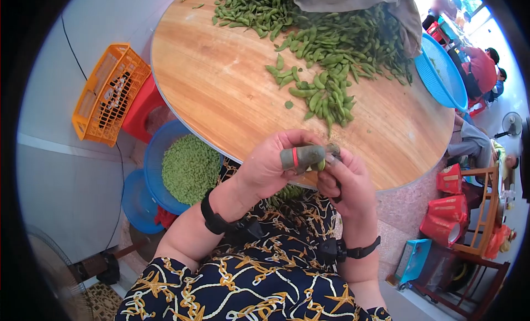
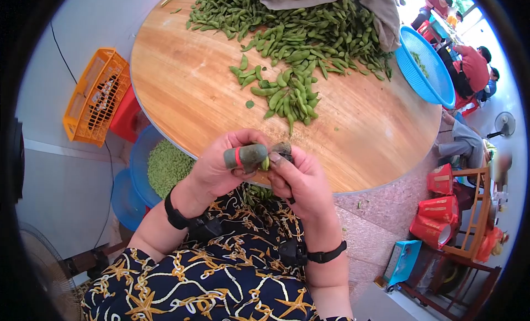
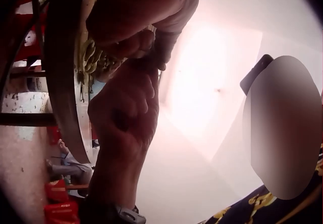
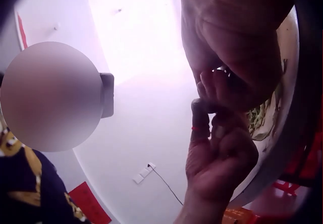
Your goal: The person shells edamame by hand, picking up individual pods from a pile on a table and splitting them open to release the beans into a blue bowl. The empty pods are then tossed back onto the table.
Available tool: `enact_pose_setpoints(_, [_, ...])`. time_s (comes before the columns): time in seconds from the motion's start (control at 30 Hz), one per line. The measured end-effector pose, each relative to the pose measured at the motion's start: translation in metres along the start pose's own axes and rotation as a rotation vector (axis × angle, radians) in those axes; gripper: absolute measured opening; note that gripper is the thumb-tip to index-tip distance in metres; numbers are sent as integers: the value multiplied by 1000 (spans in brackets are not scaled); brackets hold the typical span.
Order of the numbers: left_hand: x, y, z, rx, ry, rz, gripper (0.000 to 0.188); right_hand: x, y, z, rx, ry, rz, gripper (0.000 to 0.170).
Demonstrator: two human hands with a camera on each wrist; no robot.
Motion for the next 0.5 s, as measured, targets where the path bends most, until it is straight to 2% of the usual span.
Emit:
enact_pose_setpoints(0.03, [0,1,-2,23,-52,-16,18,2,-3,1,-9,5,-1,12])
enact_pose_setpoints(0.07, [1,-1,-3,14,-46,-13,18,5,-7,5,104,45,-31,14])
enact_pose_setpoints(0.1, [1,-3,-10,-65,-106,-89,14,7,-10,8,218,85,-64,16])
enact_pose_setpoints(0.13, [2,-3,-15,-143,-167,-166,11,7,-11,6,213,89,-66,16])
enact_pose_setpoints(0.23, [2,-1,-17,-305,-222,-254,17,10,-12,6,281,149,-72,19])
enact_pose_setpoints(0.33, [0,1,-14,-476,-302,-296,15,9,-9,6,372,103,-107,19])
enact_pose_setpoints(0.43, [-2,1,-9,-412,-364,-274,9,6,-2,4,470,158,-105,18])
enact_pose_setpoints(0.47, [-2,2,-8,-414,-360,-271,9,5,-1,2,364,122,-86,17])
enact_pose_setpoints(0.5, [-3,2,-5,-285,-290,-194,10,5,-2,1,258,86,-65,16])
Point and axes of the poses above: each hand's wrist, its own x-axis away from the middle knuckle, its own y-axis out of the back of the hand, z = x × y, the point moved 5 cm from there along -x, towards the middle knuckle, and after that the axes turned 7 degrees about -z, right-handed, at the moved point
